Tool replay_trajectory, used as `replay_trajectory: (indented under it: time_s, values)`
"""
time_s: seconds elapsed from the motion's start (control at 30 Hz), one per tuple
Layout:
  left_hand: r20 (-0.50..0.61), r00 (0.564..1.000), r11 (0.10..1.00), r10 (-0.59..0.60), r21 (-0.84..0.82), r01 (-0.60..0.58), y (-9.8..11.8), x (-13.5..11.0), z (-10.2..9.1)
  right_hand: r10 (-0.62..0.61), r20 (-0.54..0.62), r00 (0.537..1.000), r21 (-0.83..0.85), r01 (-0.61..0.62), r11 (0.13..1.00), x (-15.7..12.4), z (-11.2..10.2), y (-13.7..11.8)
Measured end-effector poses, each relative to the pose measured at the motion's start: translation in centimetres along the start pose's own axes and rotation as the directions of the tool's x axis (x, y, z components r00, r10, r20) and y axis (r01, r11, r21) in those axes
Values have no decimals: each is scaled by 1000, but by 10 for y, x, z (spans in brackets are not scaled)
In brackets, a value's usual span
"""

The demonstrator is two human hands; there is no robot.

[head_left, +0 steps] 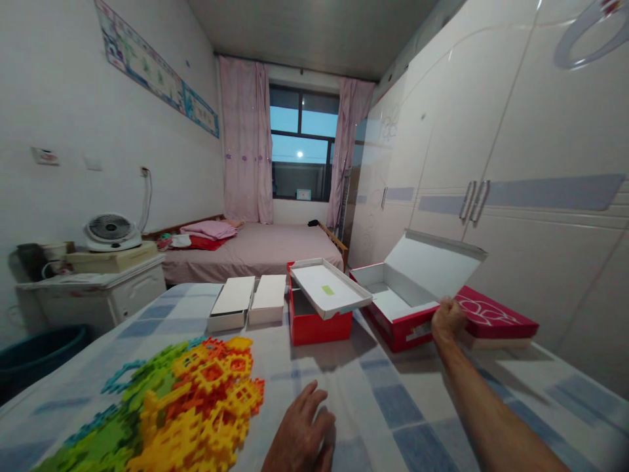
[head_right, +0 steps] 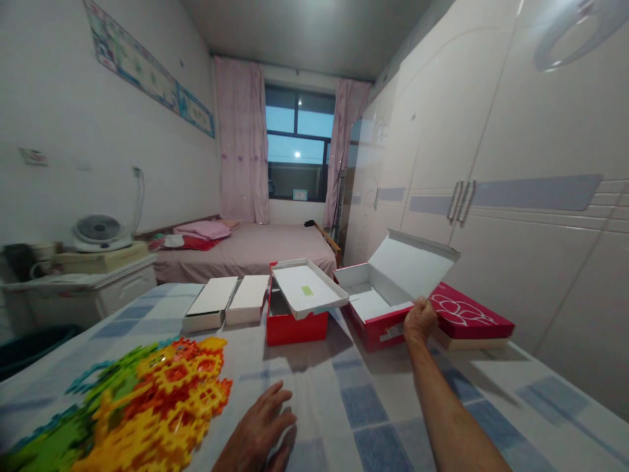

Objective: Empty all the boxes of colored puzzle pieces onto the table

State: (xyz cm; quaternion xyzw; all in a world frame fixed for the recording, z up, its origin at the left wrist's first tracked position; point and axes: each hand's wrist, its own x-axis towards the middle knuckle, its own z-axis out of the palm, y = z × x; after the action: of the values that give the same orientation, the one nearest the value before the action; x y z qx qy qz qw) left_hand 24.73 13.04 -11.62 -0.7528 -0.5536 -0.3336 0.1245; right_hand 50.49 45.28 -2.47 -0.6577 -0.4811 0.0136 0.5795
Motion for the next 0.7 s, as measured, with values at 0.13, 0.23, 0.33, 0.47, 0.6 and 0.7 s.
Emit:
replay_trajectory:
  time_s: [0.13, 0.23, 0.33, 0.47, 0.6, 0.7]
  values:
    - [-16, 999, 998, 29, 49, -28, -8, -1, 11, 14, 101, 995, 30, -18, 999, -2, 17, 8]
    - [-1, 998, 996, 62, 71, -62, -13, -3, 18, 0, 201, 980, 52, -10, 999, -6, 27, 14]
    - [12, 998, 995, 62, 82, -62, -17, -5, 22, -4, 265, 964, 49, -10, 999, -9, 31, 17]
    - [26, 998, 995, 65, 69, -66, -18, -6, 17, -9, 266, 964, 7, 7, 1000, -13, 22, 20]
    - [-10, 1000, 999, 22, 39, -22, -11, -6, 7, -103, 226, 969, -37, 114, 993, -12, -12, 33]
    - [-12, 1000, 1000, 7, 25, -6, -6, -5, -2, -198, 118, 973, -233, 221, 947, -4, -43, 52]
